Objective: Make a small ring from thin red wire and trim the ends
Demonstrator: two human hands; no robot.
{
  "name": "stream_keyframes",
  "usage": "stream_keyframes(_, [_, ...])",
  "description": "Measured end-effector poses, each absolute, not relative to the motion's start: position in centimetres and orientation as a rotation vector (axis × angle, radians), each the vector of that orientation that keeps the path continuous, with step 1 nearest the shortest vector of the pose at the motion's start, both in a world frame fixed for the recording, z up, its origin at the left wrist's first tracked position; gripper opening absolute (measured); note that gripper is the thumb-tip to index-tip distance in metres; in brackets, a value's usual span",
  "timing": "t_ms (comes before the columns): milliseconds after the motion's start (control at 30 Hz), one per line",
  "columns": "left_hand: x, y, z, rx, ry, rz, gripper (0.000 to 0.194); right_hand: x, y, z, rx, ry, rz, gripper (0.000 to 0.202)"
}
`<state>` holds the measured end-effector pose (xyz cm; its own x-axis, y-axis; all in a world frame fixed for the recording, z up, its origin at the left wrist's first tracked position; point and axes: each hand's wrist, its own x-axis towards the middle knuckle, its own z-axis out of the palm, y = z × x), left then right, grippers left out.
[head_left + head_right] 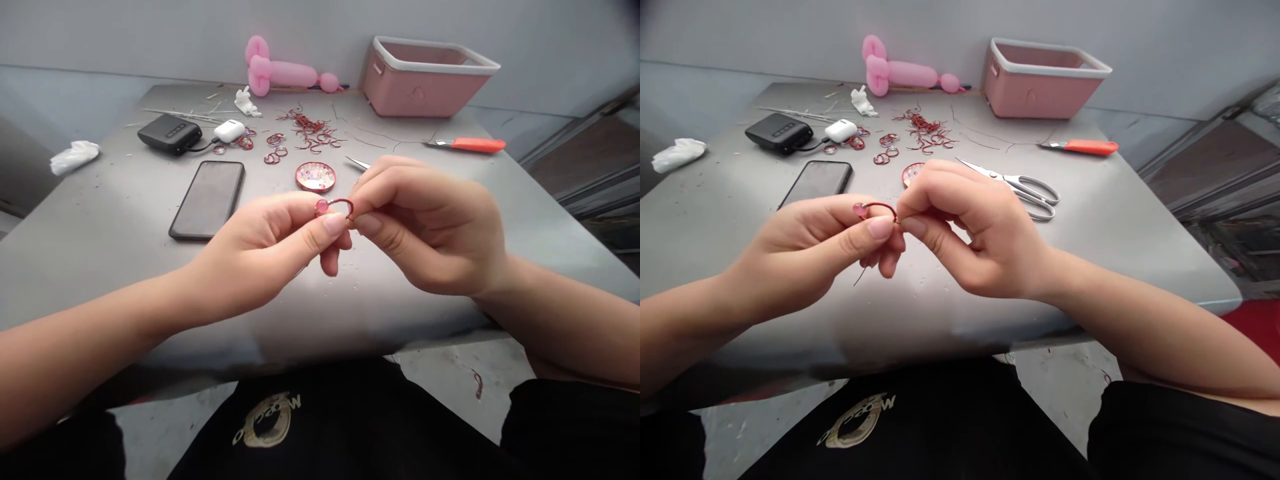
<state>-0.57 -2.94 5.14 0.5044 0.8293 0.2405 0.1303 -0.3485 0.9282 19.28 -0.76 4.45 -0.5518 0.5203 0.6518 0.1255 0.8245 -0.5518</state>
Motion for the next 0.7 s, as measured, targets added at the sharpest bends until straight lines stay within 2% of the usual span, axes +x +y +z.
stream_keyframes(233, [-0.9, -2.4, 5.1, 1.558, 0.631, 0.754, 0.032, 19.4, -0.7, 5.0, -0.472, -2.156, 0.447, 0.015])
stream_keyframes(367, [-0.8, -2.5, 5.1, 1.494, 0.551, 0.700, 0.032, 19.4, -0.7, 5.1, -0.476, -2.139, 0.495, 0.016])
stream_keyframes(533, [-0.4, -3.4, 5.1, 1.668, 0.737, 0.906, 0.029, 19.0, -1.1, 4.5, -0.430, -1.927, 0.816, 0.006])
stream_keyframes(700, [-0.1, -3.9, 4.6, 1.789, 0.827, 1.005, 0.025, 18.5, -1.3, 4.1, -0.403, -1.813, 1.085, 0.008])
